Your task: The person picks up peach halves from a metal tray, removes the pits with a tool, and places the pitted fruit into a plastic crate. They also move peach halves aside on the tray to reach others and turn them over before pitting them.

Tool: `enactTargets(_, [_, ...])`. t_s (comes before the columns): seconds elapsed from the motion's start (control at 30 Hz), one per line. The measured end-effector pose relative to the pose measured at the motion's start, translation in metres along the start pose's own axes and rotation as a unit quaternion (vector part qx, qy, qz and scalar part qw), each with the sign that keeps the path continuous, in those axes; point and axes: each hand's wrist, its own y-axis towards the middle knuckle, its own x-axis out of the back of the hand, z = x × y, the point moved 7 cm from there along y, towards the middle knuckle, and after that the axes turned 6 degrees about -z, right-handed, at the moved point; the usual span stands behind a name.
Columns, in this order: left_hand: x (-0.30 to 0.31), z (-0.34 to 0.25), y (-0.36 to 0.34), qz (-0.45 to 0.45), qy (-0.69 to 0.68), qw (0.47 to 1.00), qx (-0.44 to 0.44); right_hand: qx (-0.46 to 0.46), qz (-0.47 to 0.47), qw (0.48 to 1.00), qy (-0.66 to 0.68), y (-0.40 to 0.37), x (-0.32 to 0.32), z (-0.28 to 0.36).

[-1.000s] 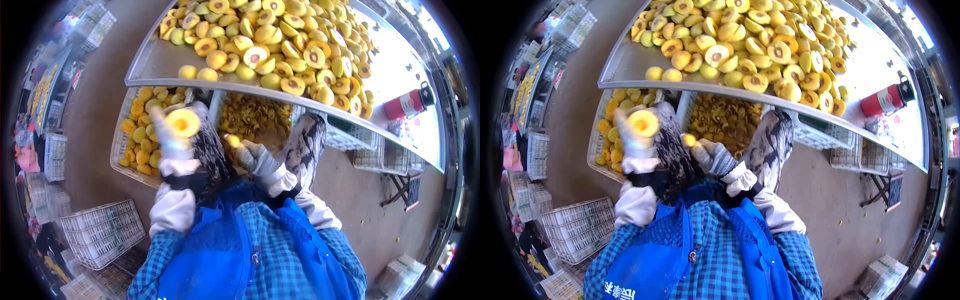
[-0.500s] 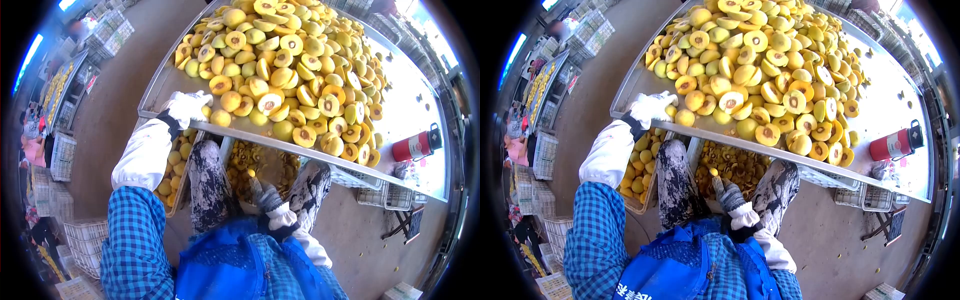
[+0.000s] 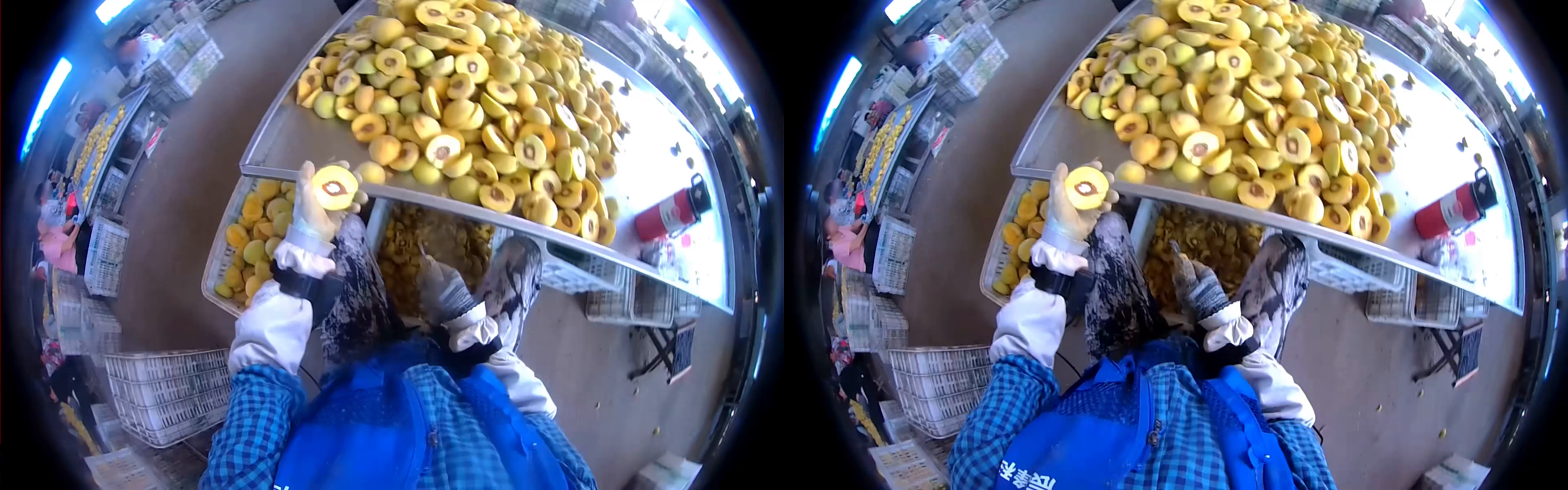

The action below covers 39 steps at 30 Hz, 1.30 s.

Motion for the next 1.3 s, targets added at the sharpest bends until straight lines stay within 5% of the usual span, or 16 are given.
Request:
enactTargets(0.07, [-0.012,0.028,-0.017,-0.034,0.047,0.998,0.011,0.316,-0.014,0.933,-0.17,-0.025,-0.004,0.048])
enactTargets(0.2, [-0.034,0.076,-0.033,-0.021,0.036,0.999,0.02,0.473,-0.039,0.839,-0.267,-0.063,-0.013,0.083])
enactTargets(0.4, [-0.042,0.111,-0.041,0.013,0.024,0.999,0.026,0.318,-0.128,0.83,-0.44,-0.043,-0.002,0.08])
enactTargets(0.5, [-0.052,0.114,-0.05,0.029,0.044,0.999,0.005,0.364,-0.128,0.818,-0.427,-0.037,-0.003,0.074])
enactTargets(0.6, [-0.049,0.118,-0.051,0.016,0.084,0.996,-0.024,0.279,-0.122,0.839,-0.451,-0.033,0.0,0.068])
enactTargets(0.8, [-0.036,0.13,-0.047,-0.041,0.134,0.986,-0.09,0.328,-0.094,0.803,-0.488,-0.016,-0.007,0.031])
enactTargets(0.97, [-0.019,0.139,-0.046,-0.078,0.169,0.974,-0.129,0.26,-0.106,0.836,-0.472,-0.013,-0.003,0.023])
enactTargets(1.17, [-0.039,0.132,-0.057,-0.06,0.226,0.969,-0.085,0.236,-0.077,0.823,-0.511,-0.03,0.004,0.031])
enactTargets(1.27, [-0.036,0.147,-0.05,0.009,0.242,0.969,0.04,0.363,0.006,0.882,-0.301,-0.038,0.01,0.037])
enactTargets(1.3, [-0.048,0.141,-0.053,0.04,0.299,0.953,0.041,0.266,0.052,0.947,-0.171,-0.031,0.009,0.03])
